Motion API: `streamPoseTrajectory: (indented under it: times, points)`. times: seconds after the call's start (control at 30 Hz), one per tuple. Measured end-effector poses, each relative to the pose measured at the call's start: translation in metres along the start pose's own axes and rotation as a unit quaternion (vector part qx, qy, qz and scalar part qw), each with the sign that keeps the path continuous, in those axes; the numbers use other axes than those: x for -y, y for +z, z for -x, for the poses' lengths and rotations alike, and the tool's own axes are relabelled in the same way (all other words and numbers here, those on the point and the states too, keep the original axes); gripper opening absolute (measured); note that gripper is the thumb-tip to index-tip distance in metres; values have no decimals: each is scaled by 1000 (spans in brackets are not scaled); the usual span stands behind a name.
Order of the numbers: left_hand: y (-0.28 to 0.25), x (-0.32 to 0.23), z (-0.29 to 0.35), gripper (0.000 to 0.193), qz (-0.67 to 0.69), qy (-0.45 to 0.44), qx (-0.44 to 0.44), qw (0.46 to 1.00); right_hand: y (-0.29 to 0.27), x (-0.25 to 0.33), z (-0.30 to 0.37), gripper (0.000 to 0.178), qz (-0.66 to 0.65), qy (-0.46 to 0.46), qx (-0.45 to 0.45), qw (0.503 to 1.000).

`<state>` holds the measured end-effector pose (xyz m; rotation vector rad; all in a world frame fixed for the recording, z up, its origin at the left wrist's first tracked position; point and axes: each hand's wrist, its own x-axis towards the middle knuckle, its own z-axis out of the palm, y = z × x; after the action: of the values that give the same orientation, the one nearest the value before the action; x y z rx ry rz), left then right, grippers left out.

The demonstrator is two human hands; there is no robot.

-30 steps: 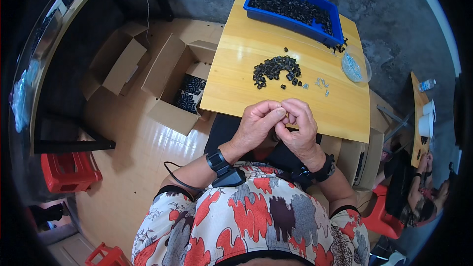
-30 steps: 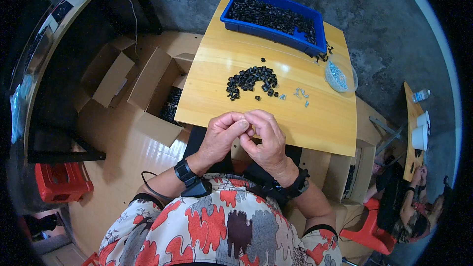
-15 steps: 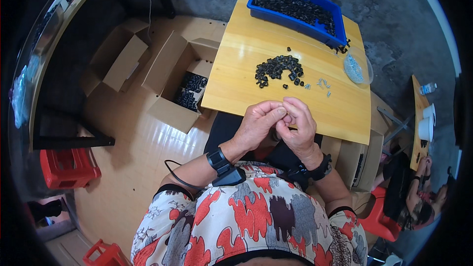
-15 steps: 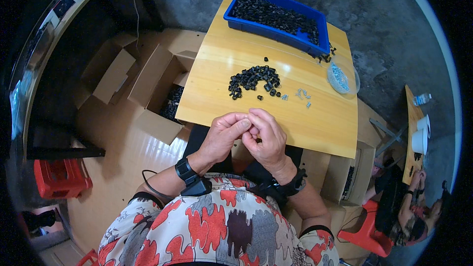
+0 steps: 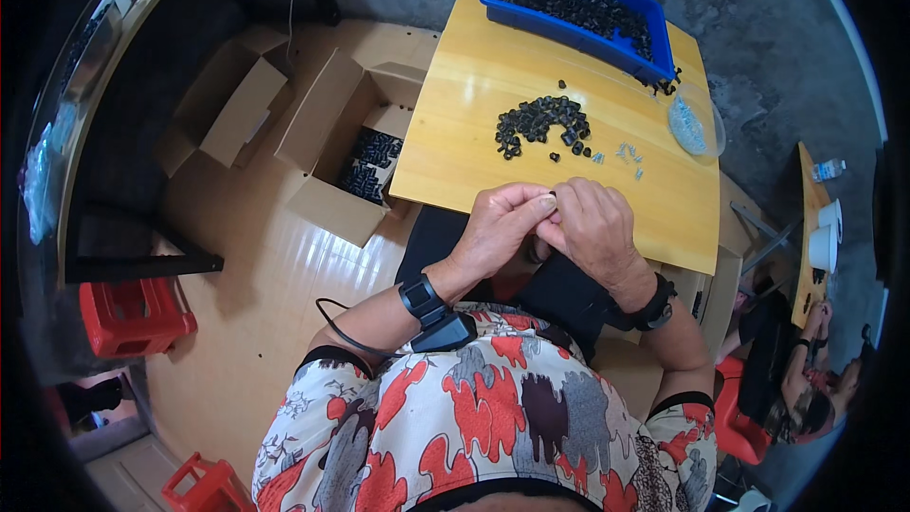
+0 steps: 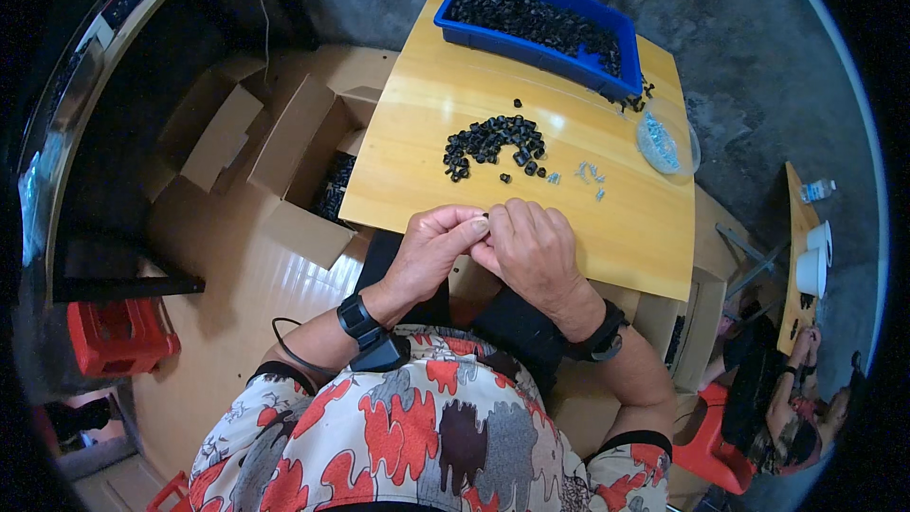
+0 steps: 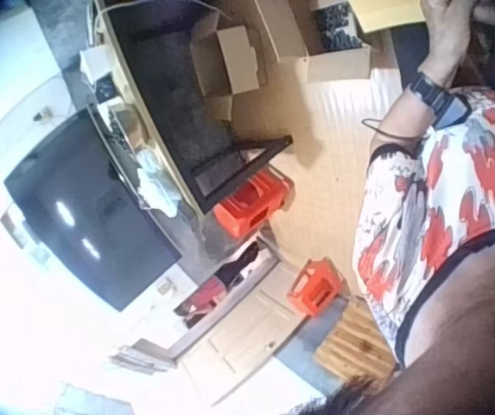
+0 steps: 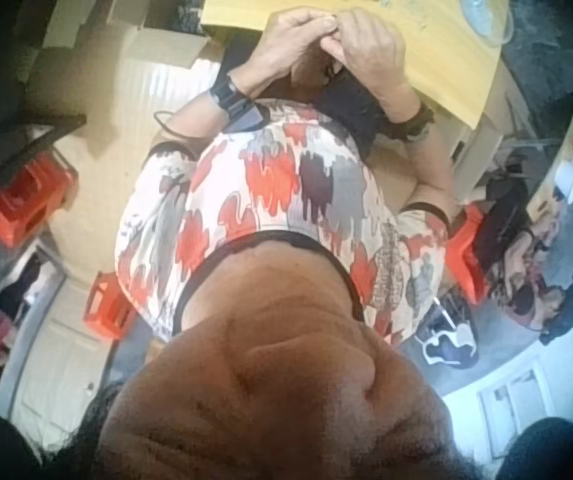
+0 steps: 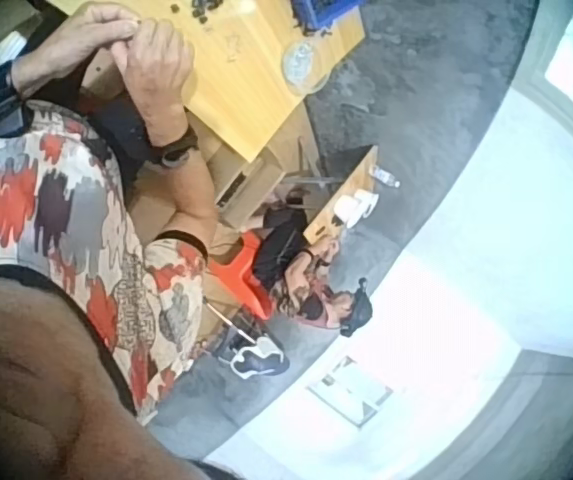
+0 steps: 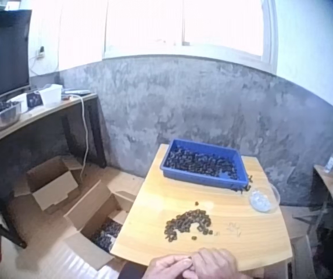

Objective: The person picks up a black plastic component and a metal pin, fits the pin into the component, and places the assembled unit on the table, repeating the process.

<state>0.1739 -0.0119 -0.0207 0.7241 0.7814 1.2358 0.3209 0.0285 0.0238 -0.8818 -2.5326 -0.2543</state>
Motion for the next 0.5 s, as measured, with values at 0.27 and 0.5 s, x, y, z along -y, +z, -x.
streamPoseTrajectory:
  times: [0.27,0.5]
  points:
    - [-7,-8,0,22,-94,-21,48,994,-2,-9,-3,33,-4,-36,31,999]
    - [-9,-12,8,23,-100,-44,51,993,-3,-9,1,33,4,-42,15,999]
